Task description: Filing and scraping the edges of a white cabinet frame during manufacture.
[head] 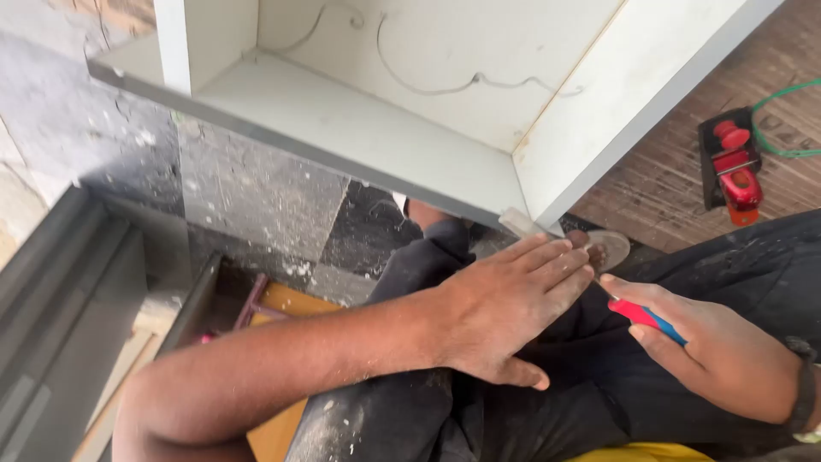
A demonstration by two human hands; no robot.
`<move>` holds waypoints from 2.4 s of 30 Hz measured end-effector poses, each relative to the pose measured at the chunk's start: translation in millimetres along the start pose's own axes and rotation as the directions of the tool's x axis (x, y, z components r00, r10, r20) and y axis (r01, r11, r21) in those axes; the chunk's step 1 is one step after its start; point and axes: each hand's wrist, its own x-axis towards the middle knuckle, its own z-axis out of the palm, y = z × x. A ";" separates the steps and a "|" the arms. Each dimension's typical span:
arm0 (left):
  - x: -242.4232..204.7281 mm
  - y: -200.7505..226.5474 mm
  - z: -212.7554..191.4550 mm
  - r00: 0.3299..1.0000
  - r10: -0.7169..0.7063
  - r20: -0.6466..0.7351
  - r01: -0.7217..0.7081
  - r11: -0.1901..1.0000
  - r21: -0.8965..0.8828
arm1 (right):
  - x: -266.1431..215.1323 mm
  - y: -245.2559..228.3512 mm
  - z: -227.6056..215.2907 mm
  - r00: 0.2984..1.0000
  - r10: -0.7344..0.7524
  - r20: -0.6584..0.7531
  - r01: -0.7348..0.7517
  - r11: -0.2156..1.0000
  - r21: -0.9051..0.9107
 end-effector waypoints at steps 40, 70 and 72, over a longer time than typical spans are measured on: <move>-15.3 -10.3 15.2 0.995 0.010 -0.095 -0.013 1.000 -0.025 | 8.3 -20.6 -9.1 0.981 -0.174 -0.085 0.172 0.985 -0.032; -34.5 -15.2 15.9 0.964 0.016 -0.266 -0.046 0.993 -0.105 | 22.5 4.3 -6.3 0.944 -0.327 -0.051 0.325 0.944 -0.054; -36.6 -15.6 7.2 0.977 -0.027 -0.210 0.007 0.996 -0.094 | 26.1 -15.5 -8.4 0.998 -0.063 0.031 0.063 0.998 -0.014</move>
